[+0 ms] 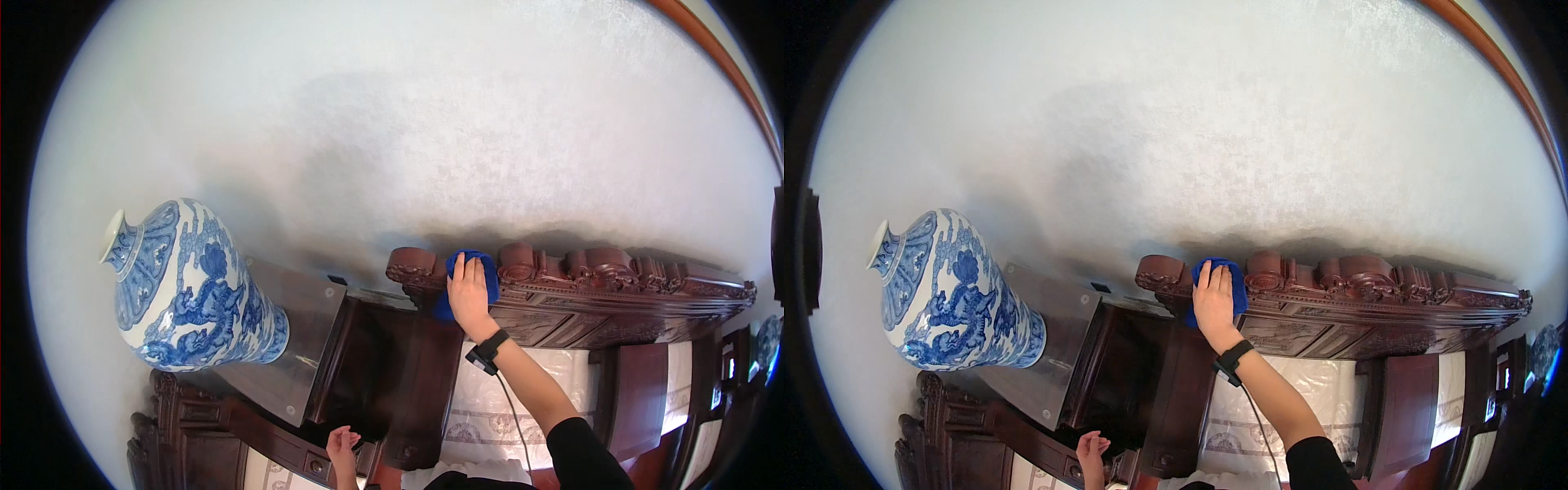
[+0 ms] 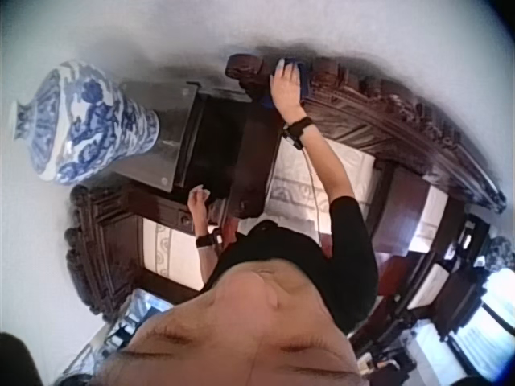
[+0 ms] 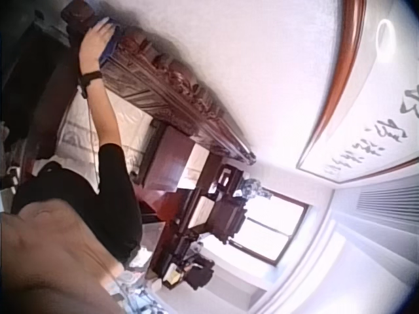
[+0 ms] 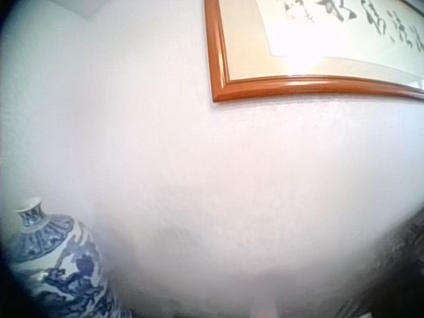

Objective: Wiping a wooden side table and a large decorative vase with a blue cloth.

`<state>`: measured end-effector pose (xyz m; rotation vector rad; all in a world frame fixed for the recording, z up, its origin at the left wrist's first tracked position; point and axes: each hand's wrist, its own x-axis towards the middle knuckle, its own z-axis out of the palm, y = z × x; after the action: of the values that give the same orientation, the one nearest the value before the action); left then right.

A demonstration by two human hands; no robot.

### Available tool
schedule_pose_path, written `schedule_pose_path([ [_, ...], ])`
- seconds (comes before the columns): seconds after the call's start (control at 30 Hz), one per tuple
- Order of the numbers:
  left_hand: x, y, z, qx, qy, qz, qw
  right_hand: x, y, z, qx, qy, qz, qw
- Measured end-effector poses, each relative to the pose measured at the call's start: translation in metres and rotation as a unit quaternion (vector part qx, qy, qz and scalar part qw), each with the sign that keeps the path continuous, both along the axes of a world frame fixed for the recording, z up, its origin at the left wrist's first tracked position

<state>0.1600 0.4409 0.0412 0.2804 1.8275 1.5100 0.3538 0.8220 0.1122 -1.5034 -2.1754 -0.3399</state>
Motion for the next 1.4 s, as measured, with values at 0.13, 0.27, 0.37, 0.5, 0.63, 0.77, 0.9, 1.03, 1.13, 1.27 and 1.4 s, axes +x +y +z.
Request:
schedule_pose_path([
  [0.13,-0.005,0.000,-0.007,0.002,0.006,0.001,1.000,0.001,0.000,-0.001,-0.002,-0.027,0.002,1.000],
  [0.27,-0.009,-0.002,-0.015,0.007,-0.006,0.000,1.000,0.011,-0.021,-0.006,0.002,-0.010,0.055,0.998],
  [0.37,-0.007,0.005,-0.013,-0.002,-0.010,-0.012,1.000,0.016,-0.017,-0.006,0.031,0.021,0.104,0.994],
  [0.5,-0.008,0.010,-0.008,0.013,-0.001,-0.030,0.999,-0.007,-0.004,0.005,0.029,0.010,0.161,0.986],
  [0.63,-0.007,0.007,-0.005,0.005,0.021,-0.016,1.000,-0.012,0.008,-0.003,0.024,0.005,0.131,0.991],
  [0.77,-0.005,-0.011,-0.009,0.004,0.000,0.008,1.000,-0.007,0.008,-0.002,0.038,-0.021,0.162,0.986],
  [0.9,0.000,-0.013,-0.001,-0.002,-0.005,0.021,1.000,-0.002,-0.009,0.002,0.033,0.008,0.224,0.974],
  [1.03,0.002,-0.012,0.000,0.011,0.030,-0.018,0.999,0.007,-0.005,0.005,0.034,-0.018,0.244,0.969],
  [1.13,0.001,-0.014,0.003,-0.004,0.041,-0.020,0.999,0.000,0.008,0.009,0.059,-0.063,0.188,0.978],
  [1.27,-0.003,-0.019,0.003,0.007,0.042,0.001,0.999,-0.006,0.020,0.022,-0.014,0.013,0.168,0.986],
  [1.4,-0.005,-0.025,0.002,0.009,0.043,0.005,0.999,0.002,0.013,0.011,-0.008,0.018,0.143,0.989],
])
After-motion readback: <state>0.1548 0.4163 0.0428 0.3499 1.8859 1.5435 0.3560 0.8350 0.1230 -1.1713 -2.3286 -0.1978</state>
